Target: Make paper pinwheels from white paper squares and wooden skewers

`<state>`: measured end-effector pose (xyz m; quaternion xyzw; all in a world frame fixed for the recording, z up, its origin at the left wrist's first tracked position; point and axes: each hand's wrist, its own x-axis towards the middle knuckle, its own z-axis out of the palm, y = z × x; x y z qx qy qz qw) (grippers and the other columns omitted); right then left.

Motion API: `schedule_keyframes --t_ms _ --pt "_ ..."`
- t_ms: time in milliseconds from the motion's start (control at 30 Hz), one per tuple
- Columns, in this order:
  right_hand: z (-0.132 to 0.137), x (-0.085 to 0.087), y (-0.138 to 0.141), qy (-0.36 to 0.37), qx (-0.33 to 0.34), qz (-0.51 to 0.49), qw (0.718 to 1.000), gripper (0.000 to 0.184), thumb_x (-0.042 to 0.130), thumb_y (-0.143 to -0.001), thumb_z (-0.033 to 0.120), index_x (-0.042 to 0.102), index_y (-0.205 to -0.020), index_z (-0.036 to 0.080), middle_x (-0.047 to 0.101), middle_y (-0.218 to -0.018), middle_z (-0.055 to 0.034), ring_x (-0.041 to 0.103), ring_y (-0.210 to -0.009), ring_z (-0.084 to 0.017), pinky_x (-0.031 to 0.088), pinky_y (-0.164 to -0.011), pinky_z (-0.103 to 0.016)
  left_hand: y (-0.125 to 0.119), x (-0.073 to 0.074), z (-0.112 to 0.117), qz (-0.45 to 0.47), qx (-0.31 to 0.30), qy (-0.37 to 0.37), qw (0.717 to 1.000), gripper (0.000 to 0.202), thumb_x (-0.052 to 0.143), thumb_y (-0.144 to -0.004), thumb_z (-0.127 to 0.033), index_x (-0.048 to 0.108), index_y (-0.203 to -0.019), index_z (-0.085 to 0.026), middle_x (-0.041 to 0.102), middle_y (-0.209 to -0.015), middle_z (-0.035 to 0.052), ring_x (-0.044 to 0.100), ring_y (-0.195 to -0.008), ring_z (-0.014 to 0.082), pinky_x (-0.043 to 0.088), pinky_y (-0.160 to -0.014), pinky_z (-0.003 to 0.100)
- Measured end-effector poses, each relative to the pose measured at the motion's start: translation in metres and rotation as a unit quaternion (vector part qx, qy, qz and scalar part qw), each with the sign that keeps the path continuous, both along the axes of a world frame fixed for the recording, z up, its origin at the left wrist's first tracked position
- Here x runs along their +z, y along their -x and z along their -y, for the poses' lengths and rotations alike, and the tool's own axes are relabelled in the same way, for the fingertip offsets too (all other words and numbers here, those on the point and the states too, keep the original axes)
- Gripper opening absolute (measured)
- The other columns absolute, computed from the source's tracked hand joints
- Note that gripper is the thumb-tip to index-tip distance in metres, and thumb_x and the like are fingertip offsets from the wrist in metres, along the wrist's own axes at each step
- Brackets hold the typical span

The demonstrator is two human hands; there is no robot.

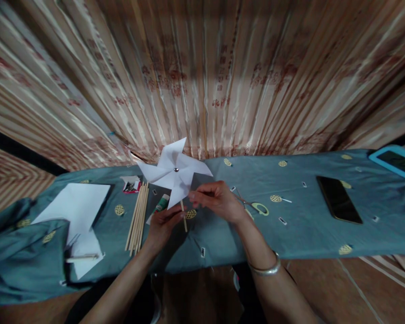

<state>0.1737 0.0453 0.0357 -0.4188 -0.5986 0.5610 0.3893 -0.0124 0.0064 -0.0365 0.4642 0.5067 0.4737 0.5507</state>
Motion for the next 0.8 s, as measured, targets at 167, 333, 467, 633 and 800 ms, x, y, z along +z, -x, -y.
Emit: schedule_keyframes --t_ms 167,333,467,633,800 --pt "-0.005 0.016 -0.031 -0.062 -0.187 -0.009 0.980 0.033 0.078 -0.070 0.051 0.073 -0.063 0.019 0.068 -0.059 -0.0017 0.056 -0.053 -0.012 0.042 -0.052 -0.024 0.003 -0.005 0.005 0.002 -0.013 0.016 1.000 0.024 0.075 -0.068 -0.033 0.080 -0.086 -0.018 0.077 -0.087 0.0066 0.067 -0.080 0.0203 0.052 -0.075 0.030" --pt "-0.015 0.003 -0.034 -0.116 -0.282 0.001 0.952 0.026 0.080 -0.067 0.043 0.076 -0.082 0.021 0.070 -0.069 -0.0003 0.059 -0.064 -0.014 0.045 -0.059 -0.027 0.004 -0.003 0.012 0.007 -0.031 0.056 0.998 0.026 0.079 -0.063 -0.035 0.079 -0.081 -0.015 0.076 -0.080 0.0075 0.065 -0.073 0.0198 0.052 -0.071 0.031" --pt "-0.018 -0.007 -0.033 -0.092 -0.246 0.035 0.964 0.027 0.078 -0.067 0.043 0.076 -0.081 0.019 0.068 -0.067 0.0000 0.057 -0.060 -0.014 0.043 -0.058 -0.028 0.004 -0.002 0.014 0.006 -0.052 0.059 0.997 0.026 0.080 -0.064 -0.034 0.079 -0.082 -0.017 0.077 -0.087 0.0085 0.068 -0.081 0.0217 0.053 -0.078 0.033" --pt "-0.017 -0.011 -0.031 -0.062 -0.230 0.027 0.971 0.029 0.080 -0.064 0.047 0.074 -0.071 0.019 0.067 -0.062 -0.0005 0.054 -0.055 -0.014 0.041 -0.051 -0.027 0.006 -0.003 0.011 0.011 -0.047 0.055 0.997 0.025 0.079 -0.065 -0.034 0.079 -0.083 -0.017 0.077 -0.087 0.0089 0.068 -0.081 0.0220 0.053 -0.078 0.033" --pt "-0.018 -0.010 -0.022 -0.033 -0.212 0.009 0.977 0.034 0.083 -0.058 0.053 0.073 -0.065 0.021 0.069 -0.062 -0.0007 0.054 -0.055 -0.013 0.042 -0.050 -0.026 0.010 -0.002 0.007 -0.011 -0.038 0.033 0.999 0.024 0.077 -0.068 -0.034 0.079 -0.084 -0.017 0.076 -0.083 0.0072 0.067 -0.079 0.0216 0.052 -0.074 0.032"
